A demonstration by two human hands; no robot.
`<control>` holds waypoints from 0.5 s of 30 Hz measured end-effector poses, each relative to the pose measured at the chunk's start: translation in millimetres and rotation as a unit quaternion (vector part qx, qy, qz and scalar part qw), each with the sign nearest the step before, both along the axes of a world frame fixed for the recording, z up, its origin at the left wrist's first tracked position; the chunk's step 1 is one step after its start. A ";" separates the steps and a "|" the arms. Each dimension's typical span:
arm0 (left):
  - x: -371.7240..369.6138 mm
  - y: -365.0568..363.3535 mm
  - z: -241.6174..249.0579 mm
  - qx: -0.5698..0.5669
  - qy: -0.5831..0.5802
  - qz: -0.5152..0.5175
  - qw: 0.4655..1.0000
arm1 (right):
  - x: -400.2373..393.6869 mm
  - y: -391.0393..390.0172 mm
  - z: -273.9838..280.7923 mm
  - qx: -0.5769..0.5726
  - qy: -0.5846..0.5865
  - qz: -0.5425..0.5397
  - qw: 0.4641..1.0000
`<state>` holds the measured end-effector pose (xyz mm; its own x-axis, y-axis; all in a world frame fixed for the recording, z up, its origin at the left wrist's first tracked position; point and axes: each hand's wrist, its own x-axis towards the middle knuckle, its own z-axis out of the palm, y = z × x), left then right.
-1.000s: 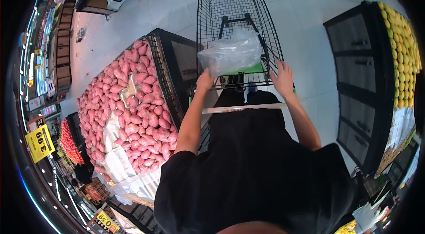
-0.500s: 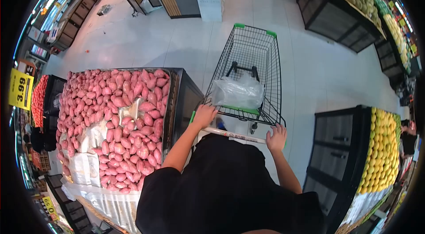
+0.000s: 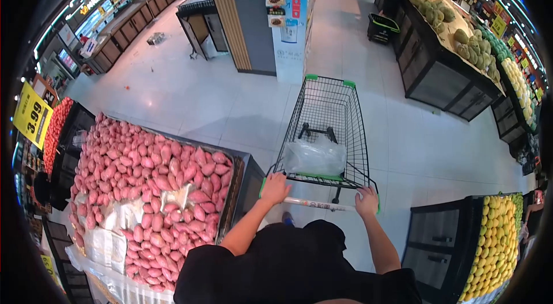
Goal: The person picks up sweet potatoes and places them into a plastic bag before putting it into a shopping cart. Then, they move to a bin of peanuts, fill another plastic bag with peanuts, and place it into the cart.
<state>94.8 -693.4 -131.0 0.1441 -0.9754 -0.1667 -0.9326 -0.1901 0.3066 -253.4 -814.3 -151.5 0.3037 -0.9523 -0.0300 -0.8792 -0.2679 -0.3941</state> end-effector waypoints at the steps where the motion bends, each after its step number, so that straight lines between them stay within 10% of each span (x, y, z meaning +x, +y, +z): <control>1: 2.0 -4.0 -4.7 -0.021 -0.013 0.007 1.000 | 3.4 -5.3 5.8 0.009 0.009 0.007 1.000; 15: 20.1 -37.5 -12.0 -0.050 -0.033 0.100 0.993 | 60.3 -118.4 -6.4 -0.023 0.041 0.172 0.984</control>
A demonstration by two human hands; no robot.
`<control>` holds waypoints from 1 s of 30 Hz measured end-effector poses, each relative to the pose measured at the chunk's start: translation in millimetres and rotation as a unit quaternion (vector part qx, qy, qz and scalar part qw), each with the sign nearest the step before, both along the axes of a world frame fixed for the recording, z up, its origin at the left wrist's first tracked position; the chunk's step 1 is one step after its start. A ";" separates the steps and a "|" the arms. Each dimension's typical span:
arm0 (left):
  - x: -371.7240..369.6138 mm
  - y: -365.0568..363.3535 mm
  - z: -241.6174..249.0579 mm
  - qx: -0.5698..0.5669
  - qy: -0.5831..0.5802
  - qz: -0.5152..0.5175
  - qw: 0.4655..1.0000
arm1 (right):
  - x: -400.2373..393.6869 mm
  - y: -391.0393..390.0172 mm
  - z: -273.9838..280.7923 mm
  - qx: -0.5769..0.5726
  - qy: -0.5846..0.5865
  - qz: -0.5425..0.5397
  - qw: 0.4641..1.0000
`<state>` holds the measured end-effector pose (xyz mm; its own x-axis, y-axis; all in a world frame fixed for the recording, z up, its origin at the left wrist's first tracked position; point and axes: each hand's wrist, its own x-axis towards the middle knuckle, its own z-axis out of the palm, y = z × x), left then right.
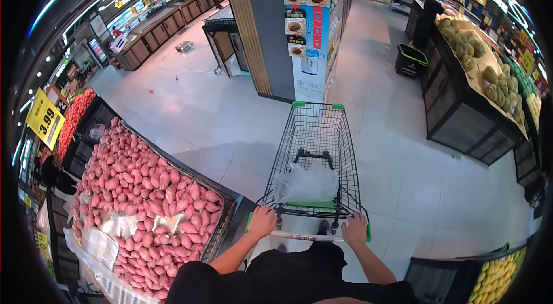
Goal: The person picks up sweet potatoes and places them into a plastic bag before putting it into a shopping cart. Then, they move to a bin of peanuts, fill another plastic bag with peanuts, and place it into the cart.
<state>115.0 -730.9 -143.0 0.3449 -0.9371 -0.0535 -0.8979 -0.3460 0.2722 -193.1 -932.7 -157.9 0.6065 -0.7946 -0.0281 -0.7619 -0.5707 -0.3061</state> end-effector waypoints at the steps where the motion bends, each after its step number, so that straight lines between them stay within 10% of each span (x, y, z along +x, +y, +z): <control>1: -2.4 0.0 2.3 0.017 0.013 0.021 1.000 | 4.2 -5.9 1.0 0.005 -0.020 0.005 1.000; 30: 20.6 -98.4 14.6 -0.038 -0.025 0.378 0.924 | 263.4 -250.1 13.1 0.021 0.012 0.372 0.928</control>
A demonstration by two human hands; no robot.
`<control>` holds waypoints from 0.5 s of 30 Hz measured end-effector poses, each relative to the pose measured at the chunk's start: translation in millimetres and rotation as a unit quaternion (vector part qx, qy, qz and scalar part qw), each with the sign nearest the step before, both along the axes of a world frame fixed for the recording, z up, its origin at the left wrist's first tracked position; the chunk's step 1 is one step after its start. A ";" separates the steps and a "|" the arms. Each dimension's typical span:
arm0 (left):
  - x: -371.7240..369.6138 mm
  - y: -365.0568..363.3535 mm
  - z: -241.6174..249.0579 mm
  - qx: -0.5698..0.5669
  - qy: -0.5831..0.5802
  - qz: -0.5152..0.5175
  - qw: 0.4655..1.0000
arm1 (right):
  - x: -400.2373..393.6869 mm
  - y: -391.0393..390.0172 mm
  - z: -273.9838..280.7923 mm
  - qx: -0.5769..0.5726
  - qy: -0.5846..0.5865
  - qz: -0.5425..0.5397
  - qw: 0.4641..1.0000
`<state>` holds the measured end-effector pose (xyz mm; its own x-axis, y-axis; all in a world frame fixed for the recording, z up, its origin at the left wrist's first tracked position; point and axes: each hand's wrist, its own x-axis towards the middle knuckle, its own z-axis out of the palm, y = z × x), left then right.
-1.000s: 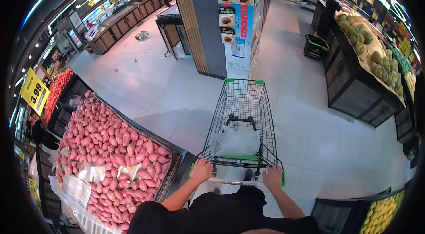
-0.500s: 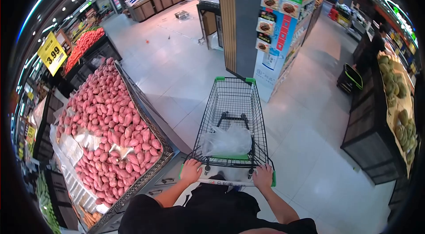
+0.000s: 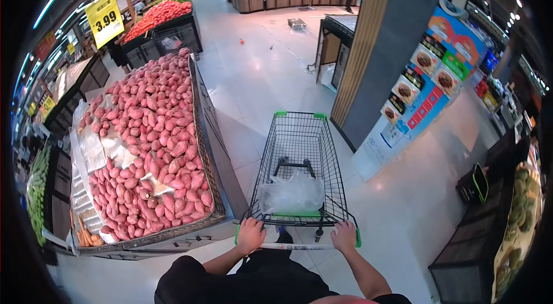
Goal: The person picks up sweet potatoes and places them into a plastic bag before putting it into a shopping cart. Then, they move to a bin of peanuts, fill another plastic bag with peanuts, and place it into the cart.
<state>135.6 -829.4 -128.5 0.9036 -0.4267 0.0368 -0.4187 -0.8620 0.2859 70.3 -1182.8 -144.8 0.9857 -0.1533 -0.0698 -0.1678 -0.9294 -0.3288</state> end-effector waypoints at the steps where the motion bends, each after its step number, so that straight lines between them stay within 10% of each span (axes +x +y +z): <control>1: 0.9 -3.7 -2.6 -0.005 -0.005 0.004 1.000 | 10.5 -6.0 0.7 -0.006 0.012 0.014 1.000; 15: 77.5 -33.3 -16.0 -0.017 0.039 0.145 0.988 | 183.5 -43.3 -7.2 0.008 -0.008 0.138 0.990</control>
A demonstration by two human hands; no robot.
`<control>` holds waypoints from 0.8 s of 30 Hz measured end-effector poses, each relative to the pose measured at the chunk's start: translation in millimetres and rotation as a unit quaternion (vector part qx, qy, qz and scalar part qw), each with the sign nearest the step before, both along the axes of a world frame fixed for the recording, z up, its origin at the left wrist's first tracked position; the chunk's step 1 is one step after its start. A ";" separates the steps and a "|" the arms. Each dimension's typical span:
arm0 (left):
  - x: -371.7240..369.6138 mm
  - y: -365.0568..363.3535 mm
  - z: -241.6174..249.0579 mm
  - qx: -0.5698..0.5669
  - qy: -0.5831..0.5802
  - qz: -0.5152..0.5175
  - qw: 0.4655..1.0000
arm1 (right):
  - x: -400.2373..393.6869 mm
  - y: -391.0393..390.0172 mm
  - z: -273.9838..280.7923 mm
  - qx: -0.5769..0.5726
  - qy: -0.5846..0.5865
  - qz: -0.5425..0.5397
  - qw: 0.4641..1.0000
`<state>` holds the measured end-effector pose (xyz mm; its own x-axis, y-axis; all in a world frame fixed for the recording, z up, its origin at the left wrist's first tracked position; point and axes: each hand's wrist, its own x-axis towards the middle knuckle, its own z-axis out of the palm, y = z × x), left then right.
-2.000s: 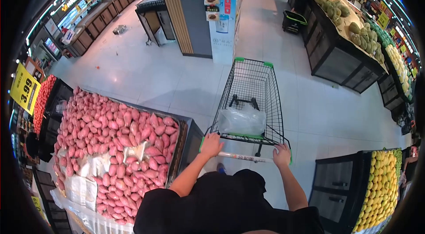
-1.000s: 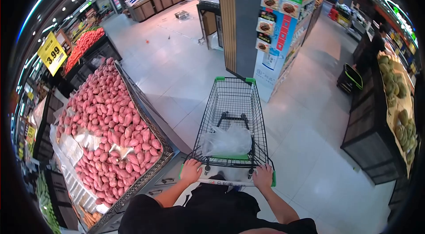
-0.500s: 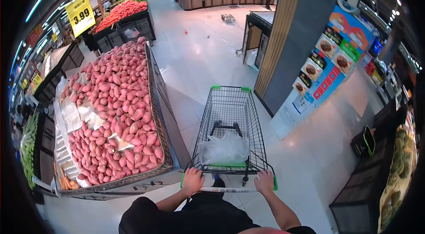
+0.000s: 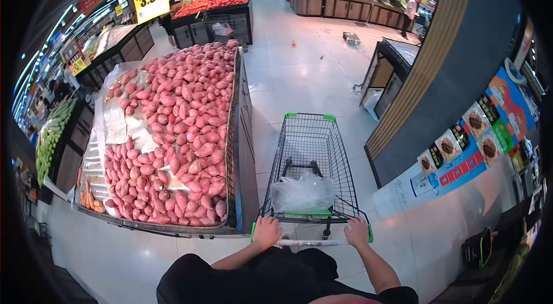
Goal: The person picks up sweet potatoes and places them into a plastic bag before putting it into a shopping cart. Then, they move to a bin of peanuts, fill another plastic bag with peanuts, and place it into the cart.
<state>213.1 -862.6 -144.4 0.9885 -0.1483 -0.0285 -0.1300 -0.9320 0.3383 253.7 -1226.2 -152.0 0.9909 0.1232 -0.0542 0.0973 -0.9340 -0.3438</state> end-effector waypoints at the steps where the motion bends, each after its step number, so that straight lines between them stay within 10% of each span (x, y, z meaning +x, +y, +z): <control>1: 7.1 -1.2 -0.7 0.008 -0.006 0.009 1.000 | 12.1 0.4 2.1 -0.005 0.003 0.007 1.000; 24: 209.2 24.6 9.6 0.039 0.047 0.120 0.991 | 274.6 40.2 -3.4 0.028 -0.011 0.104 0.994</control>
<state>422.4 -838.0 -134.9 0.9875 0.0969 -0.1245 0.1270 -0.9562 0.2637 528.4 -1186.0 -155.4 0.9445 0.3279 -0.0198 0.2945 -0.8722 -0.3905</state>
